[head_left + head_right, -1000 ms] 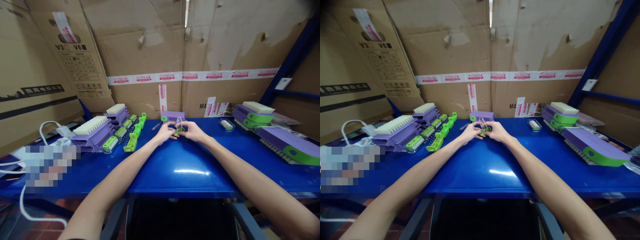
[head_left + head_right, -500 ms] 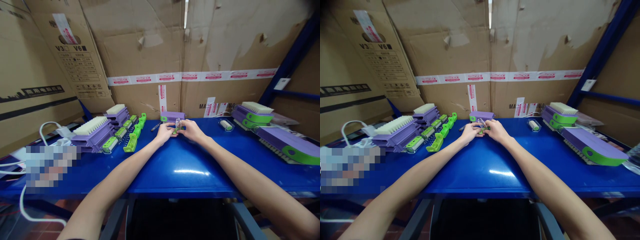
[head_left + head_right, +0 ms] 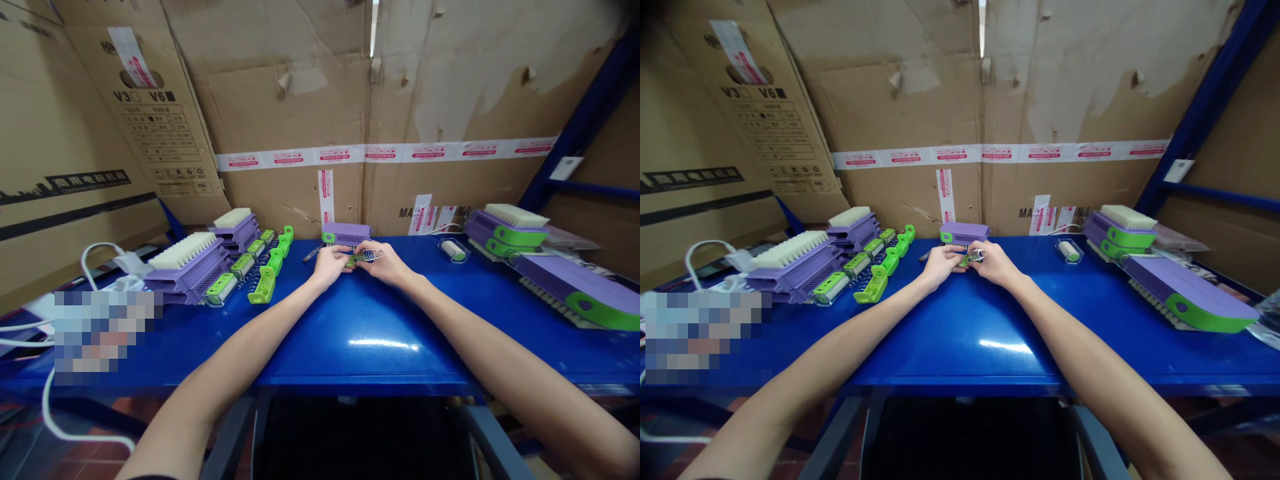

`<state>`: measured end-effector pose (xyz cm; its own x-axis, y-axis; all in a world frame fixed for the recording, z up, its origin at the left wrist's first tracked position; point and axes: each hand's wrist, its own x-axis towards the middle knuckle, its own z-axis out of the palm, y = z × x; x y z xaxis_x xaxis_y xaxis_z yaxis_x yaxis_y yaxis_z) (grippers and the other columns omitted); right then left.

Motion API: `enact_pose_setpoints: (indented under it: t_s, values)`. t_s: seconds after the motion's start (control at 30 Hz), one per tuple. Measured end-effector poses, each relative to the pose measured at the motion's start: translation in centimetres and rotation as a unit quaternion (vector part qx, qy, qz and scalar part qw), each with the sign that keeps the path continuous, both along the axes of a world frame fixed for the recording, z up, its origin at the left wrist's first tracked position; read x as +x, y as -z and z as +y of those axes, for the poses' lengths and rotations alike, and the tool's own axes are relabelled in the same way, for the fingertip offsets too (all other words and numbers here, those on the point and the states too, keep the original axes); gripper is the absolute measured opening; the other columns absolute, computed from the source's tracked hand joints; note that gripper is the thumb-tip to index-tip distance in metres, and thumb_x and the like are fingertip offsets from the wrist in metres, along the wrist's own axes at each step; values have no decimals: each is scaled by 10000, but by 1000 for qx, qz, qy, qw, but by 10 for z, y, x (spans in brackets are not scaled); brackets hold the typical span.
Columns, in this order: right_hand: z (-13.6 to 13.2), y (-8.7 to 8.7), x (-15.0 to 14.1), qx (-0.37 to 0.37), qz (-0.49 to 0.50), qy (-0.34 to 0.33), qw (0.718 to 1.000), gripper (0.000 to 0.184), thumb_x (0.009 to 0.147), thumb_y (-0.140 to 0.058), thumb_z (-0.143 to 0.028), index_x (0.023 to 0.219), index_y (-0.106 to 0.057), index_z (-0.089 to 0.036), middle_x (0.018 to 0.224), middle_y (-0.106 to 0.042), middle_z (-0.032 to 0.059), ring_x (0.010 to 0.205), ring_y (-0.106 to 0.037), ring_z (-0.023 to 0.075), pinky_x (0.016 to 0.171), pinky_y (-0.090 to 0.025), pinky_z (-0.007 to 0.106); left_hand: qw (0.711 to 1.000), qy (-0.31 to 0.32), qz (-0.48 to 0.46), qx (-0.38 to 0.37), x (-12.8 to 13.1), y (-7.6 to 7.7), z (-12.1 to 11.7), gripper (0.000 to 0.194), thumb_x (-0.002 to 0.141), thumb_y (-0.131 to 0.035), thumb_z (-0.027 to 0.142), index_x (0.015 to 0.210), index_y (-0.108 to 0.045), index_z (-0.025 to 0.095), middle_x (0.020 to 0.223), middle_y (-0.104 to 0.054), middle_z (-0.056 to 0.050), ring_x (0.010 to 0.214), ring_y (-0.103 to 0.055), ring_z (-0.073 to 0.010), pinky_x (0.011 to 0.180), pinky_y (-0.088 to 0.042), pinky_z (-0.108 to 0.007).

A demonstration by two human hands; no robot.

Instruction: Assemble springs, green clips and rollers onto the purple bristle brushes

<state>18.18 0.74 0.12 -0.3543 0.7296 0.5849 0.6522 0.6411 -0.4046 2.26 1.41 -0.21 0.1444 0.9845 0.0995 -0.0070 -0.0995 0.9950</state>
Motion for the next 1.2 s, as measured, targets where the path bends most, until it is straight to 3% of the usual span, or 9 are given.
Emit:
enact_pose_setpoints:
  t_s: [0.37, 0.77, 0.97, 1.1, 1.2]
  values:
    - [-4, -3, -3, 82, -23, 36, 996, 106, 745, -623, -168, 820, -557, -205, 803, -597, 46, 746, -545, 186, 710, -414, 292, 997, -51, -14, 48, 6, -1, -6, 148, 773, -611, 55, 916, -648, 67, 725, -723, -68, 535, -665, -114, 544, -572, -215]
    - [-10, 0, -17, 120, 22, 110, 986, 96, 749, -623, -207, 799, -542, -210, 803, -643, 60, 784, -577, 224, 708, -414, 323, 972, -91, 42, 213, 6, 7, -5, 185, 803, -558, 107, 915, -703, 128, 907, -736, -74, 762, -708, -169, 682, -596, -276]
    - [-3, 4, -13, 44, 72, 113, 990, 228, 685, -696, -209, 887, -590, -209, 858, -693, 40, 810, -643, 219, 741, -466, 324, 974, -52, 109, 189, 1, 10, 3, 243, 781, -529, 80, 958, -689, 122, 817, -732, -57, 648, -688, -143, 629, -568, -243]
    - [-1, 2, -8, -19, 160, 87, 983, 380, 689, -714, -239, 1042, -578, -200, 830, -715, 19, 823, -674, 202, 786, -484, 315, 959, -4, 173, 226, 0, 12, 3, 208, 773, -577, 148, 935, -707, 144, 830, -732, -46, 717, -685, -150, 701, -546, -239]
    - [-1, 0, -3, -61, 174, 88, 979, 405, 689, -727, -290, 1053, -585, -184, 744, -709, 13, 762, -676, 195, 771, -485, 315, 948, 36, 197, 246, 0, 11, -1, 220, 748, -640, 202, 951, -711, 158, 852, -732, -45, 764, -678, -159, 729, -526, -235]
